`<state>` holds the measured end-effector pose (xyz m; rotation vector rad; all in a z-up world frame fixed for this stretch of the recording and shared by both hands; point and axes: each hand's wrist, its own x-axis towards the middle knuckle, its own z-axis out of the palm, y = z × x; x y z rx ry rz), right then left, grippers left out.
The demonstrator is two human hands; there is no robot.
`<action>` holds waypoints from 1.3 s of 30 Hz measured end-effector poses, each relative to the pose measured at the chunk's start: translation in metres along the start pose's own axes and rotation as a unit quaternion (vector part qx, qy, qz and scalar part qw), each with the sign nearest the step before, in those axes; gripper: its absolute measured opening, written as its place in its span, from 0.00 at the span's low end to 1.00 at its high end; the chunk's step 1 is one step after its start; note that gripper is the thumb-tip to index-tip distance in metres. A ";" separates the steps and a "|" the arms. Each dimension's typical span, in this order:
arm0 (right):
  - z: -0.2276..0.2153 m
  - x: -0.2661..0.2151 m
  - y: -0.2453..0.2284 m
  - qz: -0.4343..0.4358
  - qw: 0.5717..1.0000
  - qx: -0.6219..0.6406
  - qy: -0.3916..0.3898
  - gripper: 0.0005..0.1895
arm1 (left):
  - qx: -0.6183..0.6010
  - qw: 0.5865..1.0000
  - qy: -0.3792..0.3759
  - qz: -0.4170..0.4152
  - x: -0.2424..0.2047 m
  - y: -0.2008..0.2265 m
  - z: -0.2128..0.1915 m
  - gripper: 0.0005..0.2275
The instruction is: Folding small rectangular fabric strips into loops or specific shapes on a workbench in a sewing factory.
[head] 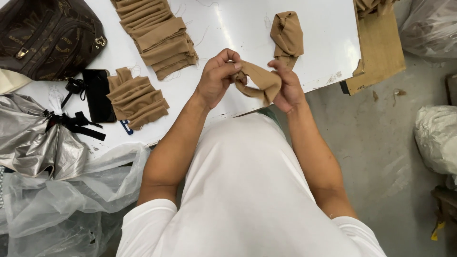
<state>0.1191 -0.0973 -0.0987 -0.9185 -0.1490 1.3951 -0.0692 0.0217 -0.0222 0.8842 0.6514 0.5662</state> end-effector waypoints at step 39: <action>0.000 -0.023 -0.015 0.005 0.959 0.260 -0.108 0.24 | -0.301 0.952 -0.050 -0.039 -0.033 -0.057 -0.022 0.11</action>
